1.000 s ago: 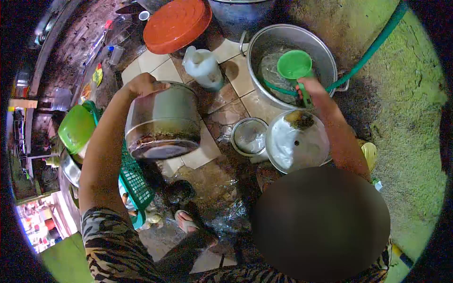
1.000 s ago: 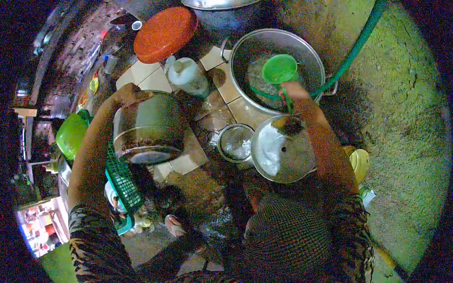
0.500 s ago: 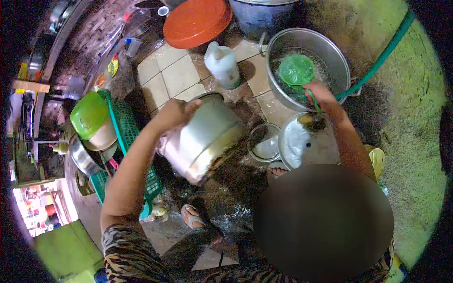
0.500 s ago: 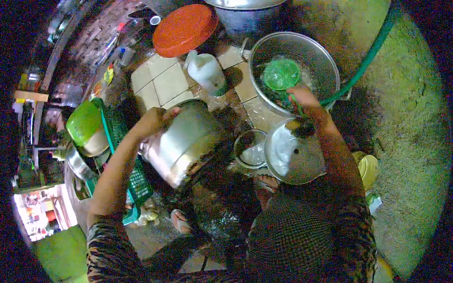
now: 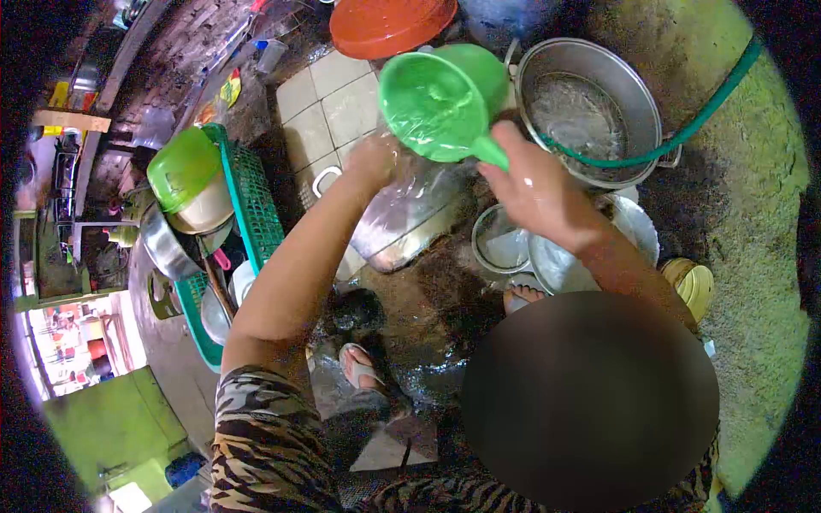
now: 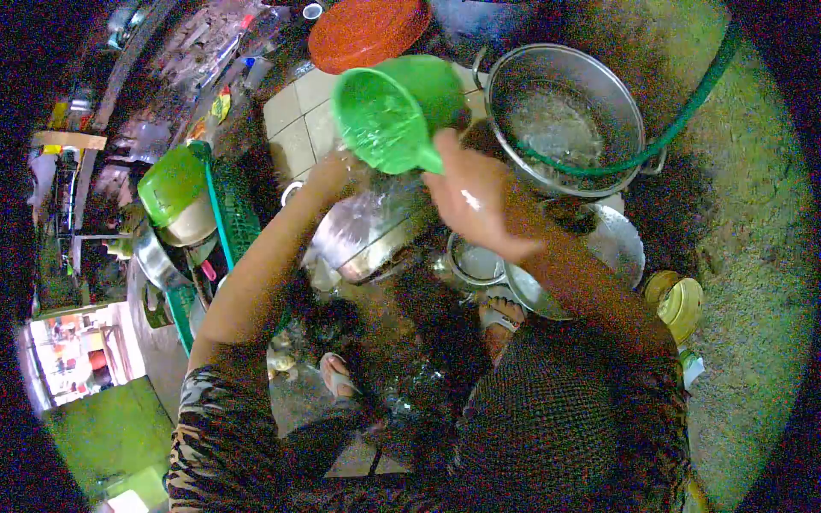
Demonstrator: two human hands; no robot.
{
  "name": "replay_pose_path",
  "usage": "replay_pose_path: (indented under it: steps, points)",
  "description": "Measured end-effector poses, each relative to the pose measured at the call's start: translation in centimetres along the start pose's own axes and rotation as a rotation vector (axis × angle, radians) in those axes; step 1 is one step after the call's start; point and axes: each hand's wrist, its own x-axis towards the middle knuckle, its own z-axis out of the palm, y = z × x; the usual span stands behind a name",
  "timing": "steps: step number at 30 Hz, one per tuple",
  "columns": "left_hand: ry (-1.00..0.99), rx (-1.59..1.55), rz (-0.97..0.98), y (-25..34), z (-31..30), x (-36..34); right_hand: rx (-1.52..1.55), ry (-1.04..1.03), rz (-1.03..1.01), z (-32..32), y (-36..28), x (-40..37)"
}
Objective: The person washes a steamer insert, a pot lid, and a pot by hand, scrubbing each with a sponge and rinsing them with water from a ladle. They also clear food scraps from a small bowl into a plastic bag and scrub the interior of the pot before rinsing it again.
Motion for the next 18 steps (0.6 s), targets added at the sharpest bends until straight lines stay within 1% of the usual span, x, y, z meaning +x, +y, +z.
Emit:
replay_pose_path:
  steps: [1, 3, 4, 5, 7, 8, 9, 11, 12, 13, 15, 16, 17, 18]
  points:
    - [0.1, 0.154, 0.123, 0.2, -0.6, -0.3, 0.004, -0.002, -0.001, 0.6, -0.8, 0.7]
    - [0.296, 0.459, 0.373, 0.4, -1.4, -0.7, -0.109, -0.043, -0.032, 1.7, -2.2, 1.8]
    - [0.232, 0.335, 0.293, -0.2, -2.0, -0.8, -0.123, -0.025, -0.106, 2.7, -2.0, 2.5]
    - [0.227, 0.333, 0.295, -0.5, -2.3, -0.8, -0.122, -0.028, -0.101, 3.2, -2.2, 3.0]
    - [0.074, 0.345, 0.115, -0.1, -4.3, -1.5, -0.191, -0.009, -0.153, 4.1, -2.5, 4.0]
    - [0.253, 0.227, 0.284, -5.8, -0.3, 0.6, -0.235, 0.018, -0.158, 4.3, -2.4, 4.5]
    - [0.252, 0.224, 0.285, -7.2, -0.3, 1.6, -0.237, 0.016, -0.155, 4.4, -2.1, 5.0]
    - [-0.208, 0.164, 0.006, -8.6, -0.3, 2.8, -0.246, 0.025, -0.058, 4.5, -1.1, 6.1]
    - [-0.043, 0.175, 0.111, -8.7, -1.0, 1.1, -0.177, 0.077, -0.08, 4.0, -0.3, 6.3]
    - [-0.046, 0.165, 0.121, -8.5, -1.8, 0.0, -0.187, 0.072, -0.07, 3.7, 1.4, 6.8]
    - [-0.045, 0.076, 0.003, -8.0, -2.6, -1.5, 0.063, 0.332, -0.139, 2.7, 5.7, 7.6]
    - [-0.052, 0.062, 0.021, -7.8, -1.7, -2.1, 0.335, 0.278, 0.068, 0.8, 6.8, 7.3]
    - [0.021, 0.04, -0.044, -7.5, -0.8, -3.0, 0.606, 0.224, 0.281, -1.3, 7.9, 6.6]
    - [0.095, 0.021, -0.113, -7.1, 0.0, -4.0, 0.593, 0.239, 0.343, -2.8, 9.3, 5.9]
